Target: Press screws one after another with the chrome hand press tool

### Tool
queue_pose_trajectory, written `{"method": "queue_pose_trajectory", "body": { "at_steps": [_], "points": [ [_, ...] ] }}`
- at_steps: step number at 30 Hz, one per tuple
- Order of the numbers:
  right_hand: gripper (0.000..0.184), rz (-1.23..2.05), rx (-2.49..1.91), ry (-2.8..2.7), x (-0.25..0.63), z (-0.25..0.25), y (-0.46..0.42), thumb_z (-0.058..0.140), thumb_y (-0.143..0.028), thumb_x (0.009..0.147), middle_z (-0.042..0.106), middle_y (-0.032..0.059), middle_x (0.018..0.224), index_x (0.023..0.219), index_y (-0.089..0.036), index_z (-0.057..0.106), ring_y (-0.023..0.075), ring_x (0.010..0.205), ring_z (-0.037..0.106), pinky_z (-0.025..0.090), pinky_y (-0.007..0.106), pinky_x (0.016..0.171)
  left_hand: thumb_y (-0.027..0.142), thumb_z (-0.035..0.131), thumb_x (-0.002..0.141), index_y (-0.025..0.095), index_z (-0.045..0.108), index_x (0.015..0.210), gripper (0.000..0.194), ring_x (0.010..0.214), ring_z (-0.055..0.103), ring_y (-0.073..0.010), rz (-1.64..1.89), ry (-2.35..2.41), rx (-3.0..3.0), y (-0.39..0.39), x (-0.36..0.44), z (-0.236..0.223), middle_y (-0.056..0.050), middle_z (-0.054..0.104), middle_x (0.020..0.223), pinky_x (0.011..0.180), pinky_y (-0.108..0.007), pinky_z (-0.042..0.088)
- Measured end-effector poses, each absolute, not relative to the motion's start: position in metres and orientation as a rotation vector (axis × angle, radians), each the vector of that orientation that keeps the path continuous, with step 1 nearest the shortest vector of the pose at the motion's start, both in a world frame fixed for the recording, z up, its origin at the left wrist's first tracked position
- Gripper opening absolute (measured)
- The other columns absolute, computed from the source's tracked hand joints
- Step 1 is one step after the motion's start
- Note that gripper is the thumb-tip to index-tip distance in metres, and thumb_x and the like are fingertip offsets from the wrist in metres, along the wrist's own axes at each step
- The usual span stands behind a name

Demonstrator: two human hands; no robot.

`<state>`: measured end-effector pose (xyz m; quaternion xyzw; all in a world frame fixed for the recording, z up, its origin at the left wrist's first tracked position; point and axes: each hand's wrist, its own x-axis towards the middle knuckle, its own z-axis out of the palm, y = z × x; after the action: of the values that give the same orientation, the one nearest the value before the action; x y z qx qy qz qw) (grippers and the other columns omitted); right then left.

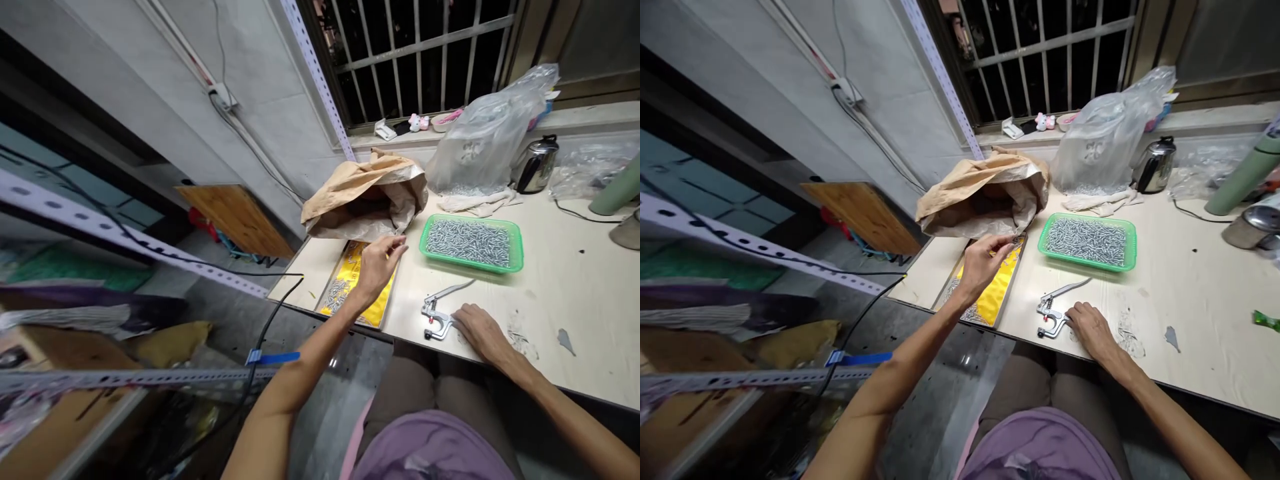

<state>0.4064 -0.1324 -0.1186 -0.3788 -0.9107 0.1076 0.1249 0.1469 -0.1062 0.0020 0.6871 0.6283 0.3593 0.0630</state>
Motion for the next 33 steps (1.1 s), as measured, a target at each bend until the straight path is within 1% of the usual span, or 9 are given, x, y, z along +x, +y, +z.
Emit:
{"method": "queue_pose_trajectory", "body": {
  "at_steps": [2, 4, 7, 11, 15, 20, 26, 29, 33],
  "points": [
    [0.026, 0.306, -1.095, -2.636, 0.406, -0.122, -0.132, 0.040, -0.028, 0.096, 0.060, 0.0064, 0.082, 0.081, -0.020, 0.060, 0.0188, 0.074, 0.053, 0.040, 0.030, 0.066, 0.022, 0.057, 0.087, 0.019, 0.072, 0.094, 0.017, 0.082, 0.064, -0.0152, 0.866, 2.081, 2.022, -0.105, 0.124, -0.003, -0.005, 0.071, 0.092, 0.074, -0.023, 0.047],
    [0.030, 0.304, -1.074, -2.620, 0.406, -0.126, -0.132, 0.037, -0.030, 0.097, 0.060, 0.0065, 0.081, 0.081, -0.020, 0.059, 0.0191, 0.074, 0.053, 0.040, 0.031, 0.066, 0.019, 0.055, 0.086, 0.018, 0.073, 0.087, 0.018, 0.087, 0.065, -0.0180, 0.493, 2.274, 1.906, -0.109, 0.099, -0.015, -0.006, 0.071, 0.092, 0.075, -0.024, 0.047],
    [0.034, 0.314, -1.043, -2.589, 0.406, -0.129, -0.132, 0.032, -0.032, 0.098, 0.059, 0.0067, 0.079, 0.081, -0.020, 0.060, 0.0195, 0.075, 0.052, 0.040, 0.031, 0.066, 0.021, 0.053, 0.086, 0.017, 0.072, 0.086, 0.020, 0.093, 0.065, -0.0218, 0.021, 2.476, 1.651, -0.121, 0.067, -0.034, -0.009, 0.071, 0.095, 0.074, -0.026, 0.046],
    [0.032, 0.334, -1.018, -2.560, 0.407, -0.128, -0.132, 0.033, -0.032, 0.097, 0.058, 0.0070, 0.078, 0.082, -0.022, 0.060, 0.0203, 0.075, 0.052, 0.041, 0.032, 0.066, 0.032, 0.057, 0.084, 0.016, 0.071, 0.089, 0.022, 0.096, 0.065, -0.0237, -0.211, 2.542, 1.419, -0.135, 0.047, -0.051, -0.011, 0.071, 0.098, 0.073, -0.026, 0.046],
    [0.027, 0.325, -1.012, -2.546, 0.406, -0.127, -0.133, 0.037, -0.031, 0.095, 0.059, 0.0070, 0.078, 0.084, -0.024, 0.060, 0.0210, 0.076, 0.054, 0.042, 0.033, 0.067, 0.028, 0.058, 0.082, 0.016, 0.070, 0.093, 0.020, 0.100, 0.064, -0.0232, -0.271, 2.525, 1.419, -0.141, 0.045, -0.063, -0.012, 0.070, 0.104, 0.074, -0.025, 0.046],
    [0.032, 0.304, -1.019, -2.541, 0.403, -0.124, -0.134, 0.033, -0.033, 0.097, 0.058, 0.0072, 0.078, 0.083, -0.023, 0.060, 0.0204, 0.075, 0.053, 0.042, 0.032, 0.067, 0.023, 0.055, 0.084, 0.012, 0.070, 0.092, 0.020, 0.101, 0.064, -0.0248, -0.297, 2.538, 1.397, -0.140, 0.044, -0.072, -0.016, 0.069, 0.103, 0.076, -0.027, 0.047],
    [0.033, 0.307, -1.024, -2.545, 0.404, -0.127, -0.134, 0.032, -0.033, 0.097, 0.058, 0.0073, 0.079, 0.084, -0.022, 0.060, 0.0202, 0.075, 0.053, 0.041, 0.032, 0.066, 0.016, 0.048, 0.084, 0.013, 0.070, 0.092, 0.023, 0.100, 0.064, -0.0225, -0.205, 2.529, 1.495, -0.146, 0.041, -0.066, -0.014, 0.069, 0.103, 0.079, -0.027, 0.047],
    [0.031, 0.299, -1.050, -2.561, 0.403, -0.126, -0.135, 0.034, -0.029, 0.097, 0.058, 0.0069, 0.079, 0.082, -0.021, 0.060, 0.0197, 0.075, 0.052, 0.040, 0.031, 0.066, 0.017, 0.050, 0.083, 0.013, 0.069, 0.089, 0.020, 0.088, 0.066, -0.0188, 0.052, 2.445, 1.555, -0.152, 0.054, -0.064, -0.010, 0.070, 0.092, 0.075, -0.024, 0.048],
    [0.031, 0.305, -1.100, -2.608, 0.402, -0.119, -0.139, 0.034, -0.026, 0.097, 0.059, 0.0072, 0.080, 0.081, -0.020, 0.061, 0.0195, 0.075, 0.051, 0.039, 0.031, 0.067, 0.021, 0.053, 0.081, 0.014, 0.065, 0.081, 0.014, 0.054, 0.058, -0.0112, 0.445, 2.072, 1.425, -0.162, 0.105, -0.071, 0.000, 0.065, 0.066, 0.054, -0.020, 0.045]
  ]
}}
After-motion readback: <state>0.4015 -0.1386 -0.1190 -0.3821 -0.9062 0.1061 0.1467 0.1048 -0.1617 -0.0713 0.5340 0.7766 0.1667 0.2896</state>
